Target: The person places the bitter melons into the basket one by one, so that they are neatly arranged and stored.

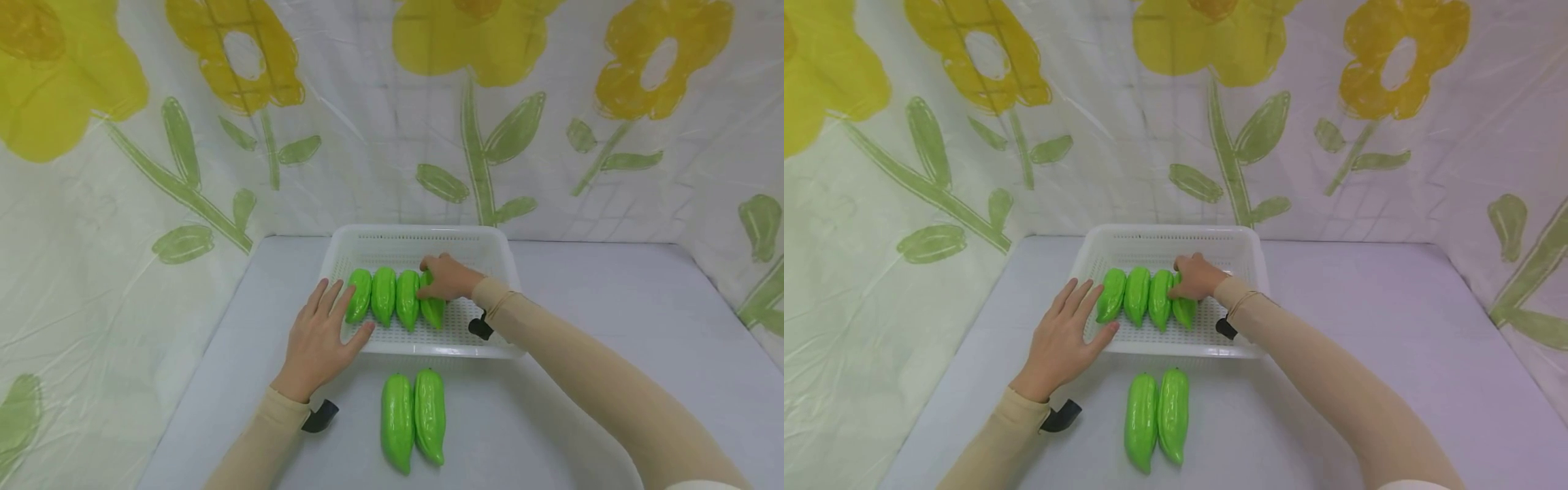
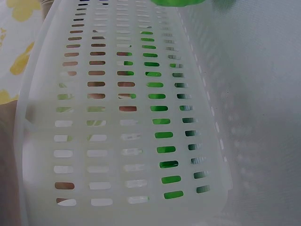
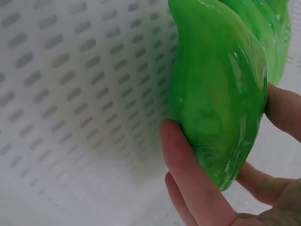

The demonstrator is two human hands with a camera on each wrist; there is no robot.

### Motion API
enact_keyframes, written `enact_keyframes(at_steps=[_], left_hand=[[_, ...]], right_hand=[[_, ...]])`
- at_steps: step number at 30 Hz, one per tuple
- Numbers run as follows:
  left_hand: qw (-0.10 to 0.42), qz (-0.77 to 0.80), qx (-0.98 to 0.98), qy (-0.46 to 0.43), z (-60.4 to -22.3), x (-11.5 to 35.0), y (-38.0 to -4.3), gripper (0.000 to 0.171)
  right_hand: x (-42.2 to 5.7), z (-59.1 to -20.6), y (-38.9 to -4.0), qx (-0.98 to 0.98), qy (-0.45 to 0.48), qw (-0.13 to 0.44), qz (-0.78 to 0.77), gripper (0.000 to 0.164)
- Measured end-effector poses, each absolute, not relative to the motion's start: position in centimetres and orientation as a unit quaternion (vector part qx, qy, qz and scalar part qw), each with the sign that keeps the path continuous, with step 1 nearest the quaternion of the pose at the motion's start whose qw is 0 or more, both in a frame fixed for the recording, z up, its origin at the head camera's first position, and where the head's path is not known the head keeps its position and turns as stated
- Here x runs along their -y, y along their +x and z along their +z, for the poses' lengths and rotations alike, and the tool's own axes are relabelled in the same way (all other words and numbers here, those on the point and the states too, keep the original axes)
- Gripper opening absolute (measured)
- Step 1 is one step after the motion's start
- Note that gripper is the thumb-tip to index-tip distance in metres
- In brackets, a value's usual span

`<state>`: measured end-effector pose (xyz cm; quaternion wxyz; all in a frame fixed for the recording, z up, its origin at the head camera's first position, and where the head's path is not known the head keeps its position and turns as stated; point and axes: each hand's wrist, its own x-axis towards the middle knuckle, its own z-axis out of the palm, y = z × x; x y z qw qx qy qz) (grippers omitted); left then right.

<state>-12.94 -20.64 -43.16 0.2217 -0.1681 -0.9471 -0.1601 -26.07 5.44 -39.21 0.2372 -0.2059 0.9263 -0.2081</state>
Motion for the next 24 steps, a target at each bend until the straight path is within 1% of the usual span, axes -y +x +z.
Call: enact_keyframes(at_steps=[12, 19, 24], left_hand=[[0.221, -0.162, 0.947, -0.166, -43.13, 20.67, -12.92, 0.072], [0.225, -0.161, 0.946, -0.17, -43.12, 20.67, -12.94, 0.072], [0.226, -0.16, 0.946, -0.17, -43.08, 20.65, -12.92, 0.071]], right_hand=[[-5.24, -39.99, -26.12, -0.921, -0.19, 0.262, -0.216, 0.071], [-5.44, -39.88, -26.16, -0.918, -0.175, 0.275, -0.228, 0.076], [-5.59, -39.77, -26.04, -0.919, -0.17, 0.273, -0.23, 0.079]])
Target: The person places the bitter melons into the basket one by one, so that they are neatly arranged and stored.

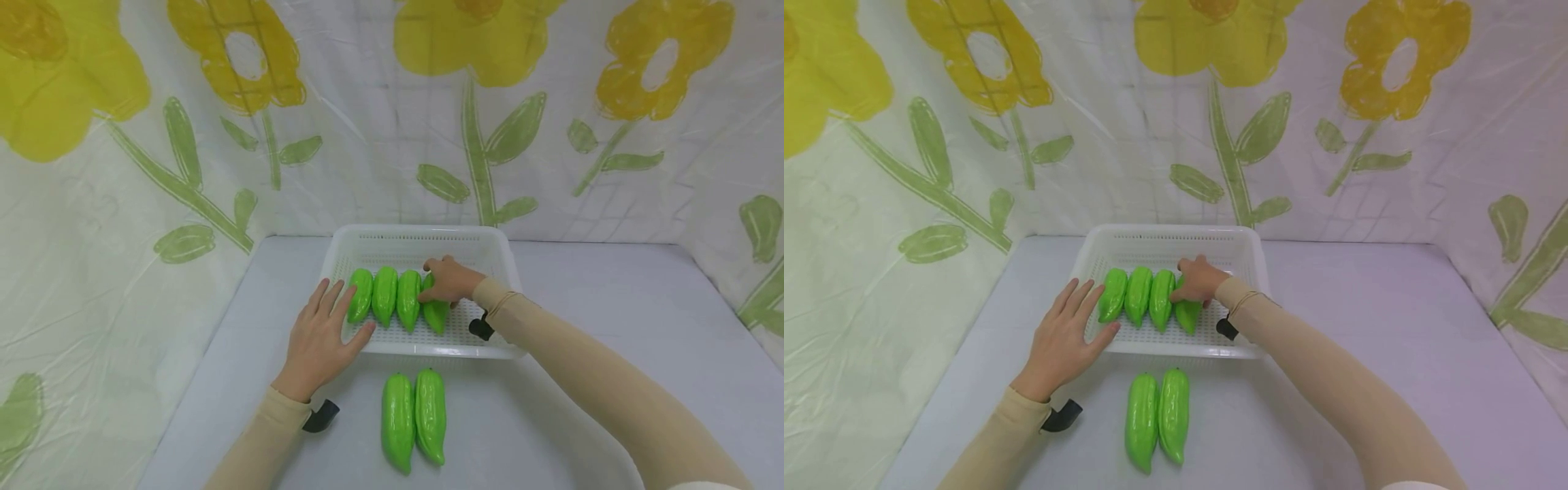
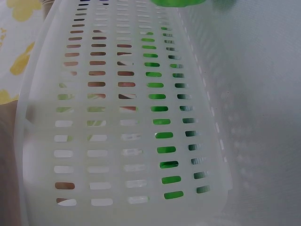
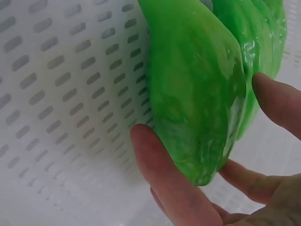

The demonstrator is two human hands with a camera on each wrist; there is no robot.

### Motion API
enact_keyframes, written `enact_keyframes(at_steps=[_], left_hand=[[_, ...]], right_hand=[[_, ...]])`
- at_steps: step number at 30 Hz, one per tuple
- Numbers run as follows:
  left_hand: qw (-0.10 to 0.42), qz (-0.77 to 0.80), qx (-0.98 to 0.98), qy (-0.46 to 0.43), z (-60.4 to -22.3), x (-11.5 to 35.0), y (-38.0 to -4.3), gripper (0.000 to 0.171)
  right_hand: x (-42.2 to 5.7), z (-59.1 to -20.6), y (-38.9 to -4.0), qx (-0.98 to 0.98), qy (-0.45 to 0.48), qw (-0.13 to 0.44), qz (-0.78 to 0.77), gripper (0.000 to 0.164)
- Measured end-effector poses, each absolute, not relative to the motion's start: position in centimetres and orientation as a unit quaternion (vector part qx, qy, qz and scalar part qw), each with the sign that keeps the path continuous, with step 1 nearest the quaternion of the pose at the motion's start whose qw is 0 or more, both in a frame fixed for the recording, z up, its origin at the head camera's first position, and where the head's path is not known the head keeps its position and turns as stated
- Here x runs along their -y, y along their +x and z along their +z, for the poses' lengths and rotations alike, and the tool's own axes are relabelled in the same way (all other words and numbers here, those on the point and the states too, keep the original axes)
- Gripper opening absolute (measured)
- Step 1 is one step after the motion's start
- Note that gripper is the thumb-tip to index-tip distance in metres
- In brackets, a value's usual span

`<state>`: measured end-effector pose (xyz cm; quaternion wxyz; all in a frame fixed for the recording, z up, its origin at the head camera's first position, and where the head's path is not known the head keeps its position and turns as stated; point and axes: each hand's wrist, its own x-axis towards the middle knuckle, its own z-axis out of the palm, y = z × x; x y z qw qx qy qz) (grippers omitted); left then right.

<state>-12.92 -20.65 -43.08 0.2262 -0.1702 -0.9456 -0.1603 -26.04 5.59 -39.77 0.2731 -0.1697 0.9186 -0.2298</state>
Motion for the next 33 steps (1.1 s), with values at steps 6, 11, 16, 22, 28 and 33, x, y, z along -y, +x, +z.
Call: enact_keyframes(at_steps=[6, 11, 16, 22, 28, 33], left_hand=[[0.228, -0.162, 0.945, -0.17, -43.2, 20.6, -12.9, 0.071], [0.233, -0.163, 0.943, -0.173, -43.2, 20.6, -12.9, 0.071], [0.236, -0.163, 0.942, -0.173, -43.3, 20.6, -12.9, 0.071], [0.24, -0.161, 0.941, -0.177, -43.3, 20.6, -12.9, 0.071], [0.242, -0.162, 0.94, -0.179, -43.2, 20.5, -12.9, 0.071], [0.24, -0.163, 0.94, -0.178, -43.3, 20.6, -12.9, 0.072]], right_hand=[[-5.9, -39.1, -25.7, -0.92, -0.17, 0.266, -0.233, 0.079], [-6.4, -38.6, -25.5, -0.923, -0.169, 0.25, -0.238, 0.079], [-7.1, -38.0, -25.5, -0.924, -0.171, 0.236, -0.249, 0.078], [-7.8, -36.6, -24.7, -0.924, -0.186, 0.206, -0.264, 0.077], [-8.5, -35.0, -23.0, -0.917, -0.201, 0.171, -0.299, 0.075], [-8.6, -34.2, -21.6, -0.913, -0.219, 0.146, -0.31, 0.071]])
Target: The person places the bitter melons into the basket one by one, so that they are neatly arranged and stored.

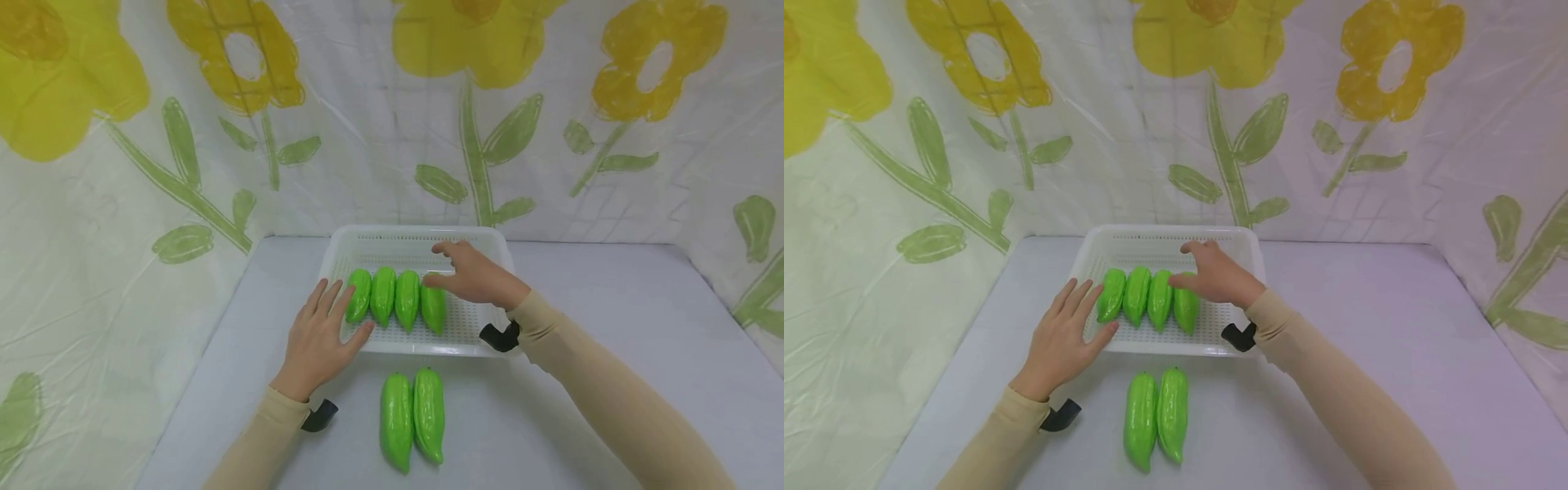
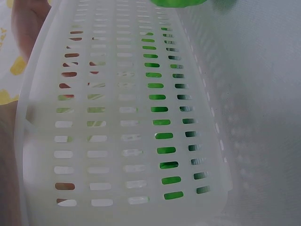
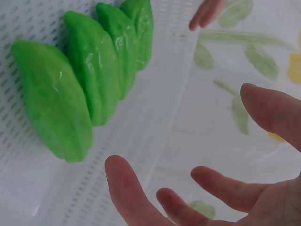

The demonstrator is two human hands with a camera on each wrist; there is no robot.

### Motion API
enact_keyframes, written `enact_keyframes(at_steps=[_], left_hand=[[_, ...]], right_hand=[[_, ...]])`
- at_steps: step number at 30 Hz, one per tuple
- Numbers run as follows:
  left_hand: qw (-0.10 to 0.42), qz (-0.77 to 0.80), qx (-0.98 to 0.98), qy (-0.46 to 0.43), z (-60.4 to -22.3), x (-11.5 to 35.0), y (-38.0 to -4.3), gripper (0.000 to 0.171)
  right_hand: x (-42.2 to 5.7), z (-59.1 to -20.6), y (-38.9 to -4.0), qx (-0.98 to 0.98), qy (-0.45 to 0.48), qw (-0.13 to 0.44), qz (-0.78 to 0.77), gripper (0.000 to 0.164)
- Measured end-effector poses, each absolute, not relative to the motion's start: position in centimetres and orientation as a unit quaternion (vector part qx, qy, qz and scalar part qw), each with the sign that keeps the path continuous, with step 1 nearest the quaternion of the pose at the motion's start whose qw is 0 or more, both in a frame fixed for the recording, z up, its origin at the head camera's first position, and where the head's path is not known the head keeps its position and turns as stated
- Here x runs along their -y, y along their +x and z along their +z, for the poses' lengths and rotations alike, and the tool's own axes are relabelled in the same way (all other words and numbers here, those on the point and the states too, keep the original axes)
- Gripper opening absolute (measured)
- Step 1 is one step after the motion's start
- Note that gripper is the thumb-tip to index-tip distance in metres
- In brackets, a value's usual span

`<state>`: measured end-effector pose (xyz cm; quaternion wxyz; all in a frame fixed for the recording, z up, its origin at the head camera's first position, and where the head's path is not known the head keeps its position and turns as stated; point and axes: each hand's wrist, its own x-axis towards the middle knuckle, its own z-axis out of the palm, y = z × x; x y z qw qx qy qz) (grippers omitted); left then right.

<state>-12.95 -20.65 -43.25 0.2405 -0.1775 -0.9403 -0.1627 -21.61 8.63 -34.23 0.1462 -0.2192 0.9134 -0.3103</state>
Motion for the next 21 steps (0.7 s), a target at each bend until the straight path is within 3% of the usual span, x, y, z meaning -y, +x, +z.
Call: enact_keyframes(at_steps=[21], left_hand=[[0.227, -0.164, 0.944, -0.172, -43.4, 20.7, -13.0, 0.072]], right_hand=[[-8.3, -33.1, -18.1, -0.91, -0.23, 0.126, -0.321, 0.072]])
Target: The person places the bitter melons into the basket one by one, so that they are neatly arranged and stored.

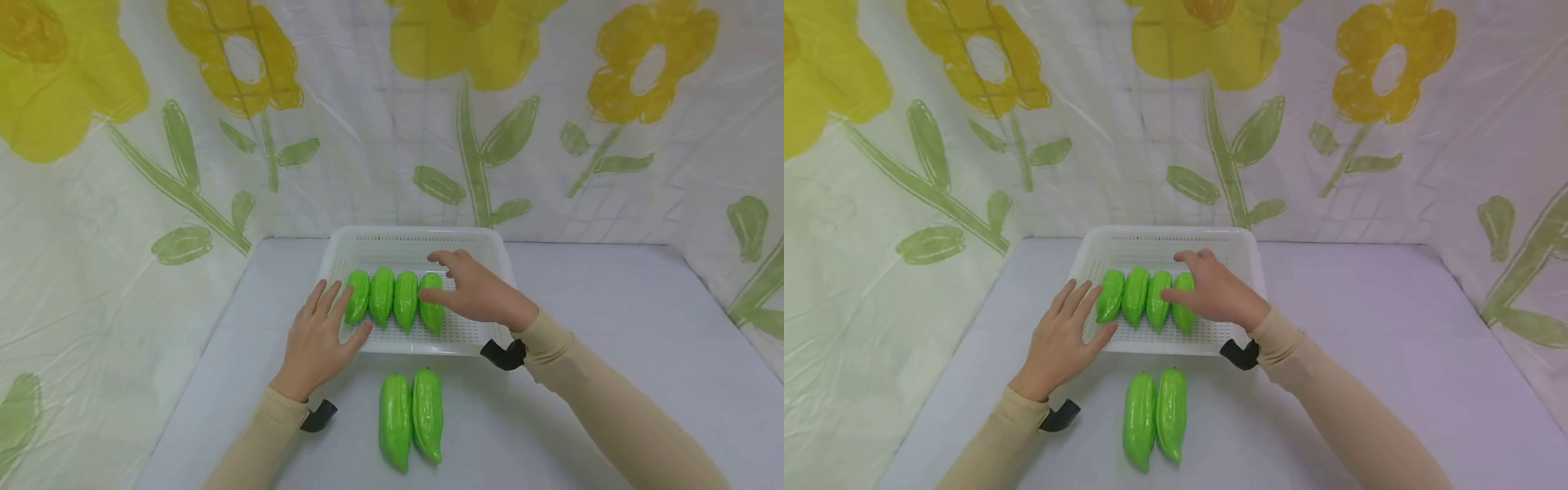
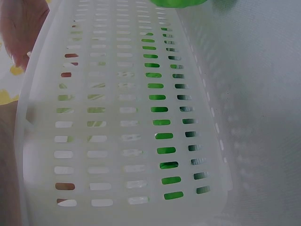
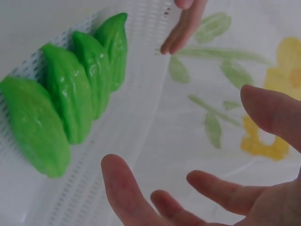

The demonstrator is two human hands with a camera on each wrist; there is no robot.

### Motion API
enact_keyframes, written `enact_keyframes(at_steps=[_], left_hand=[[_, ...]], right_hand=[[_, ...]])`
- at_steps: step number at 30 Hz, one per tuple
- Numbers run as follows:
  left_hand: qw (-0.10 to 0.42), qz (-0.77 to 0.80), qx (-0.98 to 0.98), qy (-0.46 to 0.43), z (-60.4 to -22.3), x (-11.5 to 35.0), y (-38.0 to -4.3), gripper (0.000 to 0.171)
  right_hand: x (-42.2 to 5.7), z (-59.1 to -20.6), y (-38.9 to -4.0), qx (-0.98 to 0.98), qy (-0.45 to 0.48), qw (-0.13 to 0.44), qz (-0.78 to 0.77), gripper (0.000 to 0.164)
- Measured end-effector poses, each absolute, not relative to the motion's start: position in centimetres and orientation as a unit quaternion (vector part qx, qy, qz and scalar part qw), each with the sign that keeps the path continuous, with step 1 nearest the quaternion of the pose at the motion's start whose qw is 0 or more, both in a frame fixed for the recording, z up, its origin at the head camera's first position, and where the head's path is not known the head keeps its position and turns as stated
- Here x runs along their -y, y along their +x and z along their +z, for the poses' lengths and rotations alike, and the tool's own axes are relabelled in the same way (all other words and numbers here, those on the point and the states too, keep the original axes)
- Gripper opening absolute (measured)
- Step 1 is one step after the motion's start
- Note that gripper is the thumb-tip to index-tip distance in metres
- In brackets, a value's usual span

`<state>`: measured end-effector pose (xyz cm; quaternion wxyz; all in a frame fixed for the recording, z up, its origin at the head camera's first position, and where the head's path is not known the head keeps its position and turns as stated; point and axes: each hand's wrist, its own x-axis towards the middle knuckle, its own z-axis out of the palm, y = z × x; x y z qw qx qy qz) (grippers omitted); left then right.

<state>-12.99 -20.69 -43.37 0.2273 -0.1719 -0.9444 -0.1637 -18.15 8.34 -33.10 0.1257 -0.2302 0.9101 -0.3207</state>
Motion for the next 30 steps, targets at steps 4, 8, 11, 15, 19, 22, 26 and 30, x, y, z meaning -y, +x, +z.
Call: enact_keyframes(at_steps=[4, 8, 11, 15, 19, 22, 26, 30], left_hand=[[0.224, -0.164, 0.945, -0.17, -43.4, 20.7, -13.0, 0.073], [0.223, -0.165, 0.946, -0.169, -43.3, 20.7, -13.0, 0.073], [0.221, -0.164, 0.947, -0.168, -43.3, 20.7, -13.0, 0.073], [0.219, -0.163, 0.947, -0.167, -43.3, 20.7, -13.0, 0.073], [0.225, -0.161, 0.945, -0.172, -43.3, 20.7, -13.0, 0.073], [0.229, -0.16, 0.944, -0.174, -43.3, 20.7, -13.0, 0.073], [0.227, -0.159, 0.945, -0.172, -43.4, 20.7, -13.0, 0.073], [0.224, -0.159, 0.946, -0.171, -43.4, 20.8, -13.1, 0.073]], right_hand=[[-8.5, -33.1, -17.4, -0.908, -0.234, 0.122, -0.325, 0.071], [-8.6, -33.1, -16.6, -0.905, -0.243, 0.115, -0.329, 0.071], [-8.6, -33.1, -15.9, -0.901, -0.251, 0.11, -0.335, 0.071], [-8.6, -33.3, -14.9, -0.898, -0.262, 0.102, -0.337, 0.07], [-8.6, -33.6, -14.0, -0.898, -0.264, 0.101, -0.338, 0.07], [-8.6, -33.7, -13.4, -0.896, -0.262, 0.105, -0.342, 0.072], [-8.6, -33.8, -12.7, -0.894, -0.265, 0.104, -0.346, 0.072], [-8.7, -34.1, -11.8, -0.891, -0.267, 0.107, -0.352, 0.072]])
